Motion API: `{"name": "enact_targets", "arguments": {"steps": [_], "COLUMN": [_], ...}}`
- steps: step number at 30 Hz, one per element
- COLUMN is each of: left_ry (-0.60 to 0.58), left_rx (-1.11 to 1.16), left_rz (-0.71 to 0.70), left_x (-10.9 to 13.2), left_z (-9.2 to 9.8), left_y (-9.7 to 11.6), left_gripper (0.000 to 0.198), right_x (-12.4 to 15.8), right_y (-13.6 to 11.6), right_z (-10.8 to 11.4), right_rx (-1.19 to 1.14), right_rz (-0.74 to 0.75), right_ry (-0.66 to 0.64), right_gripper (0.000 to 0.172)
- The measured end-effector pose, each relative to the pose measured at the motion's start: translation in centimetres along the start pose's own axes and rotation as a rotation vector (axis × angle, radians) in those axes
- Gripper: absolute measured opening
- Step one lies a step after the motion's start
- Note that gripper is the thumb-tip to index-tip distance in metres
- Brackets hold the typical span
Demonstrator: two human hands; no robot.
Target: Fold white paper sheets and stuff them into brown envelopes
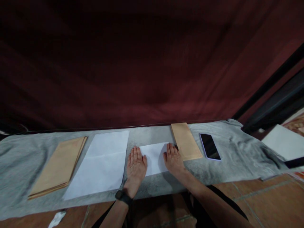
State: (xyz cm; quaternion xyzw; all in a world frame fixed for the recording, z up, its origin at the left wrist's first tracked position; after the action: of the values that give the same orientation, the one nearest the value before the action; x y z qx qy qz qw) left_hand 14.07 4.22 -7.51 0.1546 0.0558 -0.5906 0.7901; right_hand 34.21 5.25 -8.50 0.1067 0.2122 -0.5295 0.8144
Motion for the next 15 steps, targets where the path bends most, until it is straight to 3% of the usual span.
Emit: {"name": "enact_targets", "arguments": {"steps": [7, 11, 15], "left_ry": [0.014, 0.020, 0.017], "left_rx": [0.003, -0.010, 0.027], "left_rz": [-0.001, -0.005, -0.011], "left_x": [0.1, 0.1, -0.1], "left_z": [0.0, 0.1, 0.0], "left_y": [0.3, 0.3, 0.0], "left_gripper": [0.062, 0.062, 0.060], "right_x": [-1.4, -2.3, -2.7], "right_y": [1.4, 2.6, 3.7], "right_z": [0.6, 0.8, 1.0], "right_rx": [-0.032, -0.146, -0.266], "right_rz": [-0.117, -0.212, -0.218], "right_ry": [-0.086, -0.196, -0.205], "right_gripper": [0.056, 0.043, 0.024]}}
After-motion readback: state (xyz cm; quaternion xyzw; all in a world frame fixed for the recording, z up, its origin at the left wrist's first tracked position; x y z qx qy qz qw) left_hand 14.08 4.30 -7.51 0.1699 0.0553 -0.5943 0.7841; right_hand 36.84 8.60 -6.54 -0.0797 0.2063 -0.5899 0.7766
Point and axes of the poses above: each hand's wrist, its own x-axis away from the middle knuckle, its own z-axis out of the back of the hand, y = z × x, the point moved 4 cm from there along -x, towards the middle knuckle, and after that the axes turned 15 degrees about z, right-handed, at the moved point
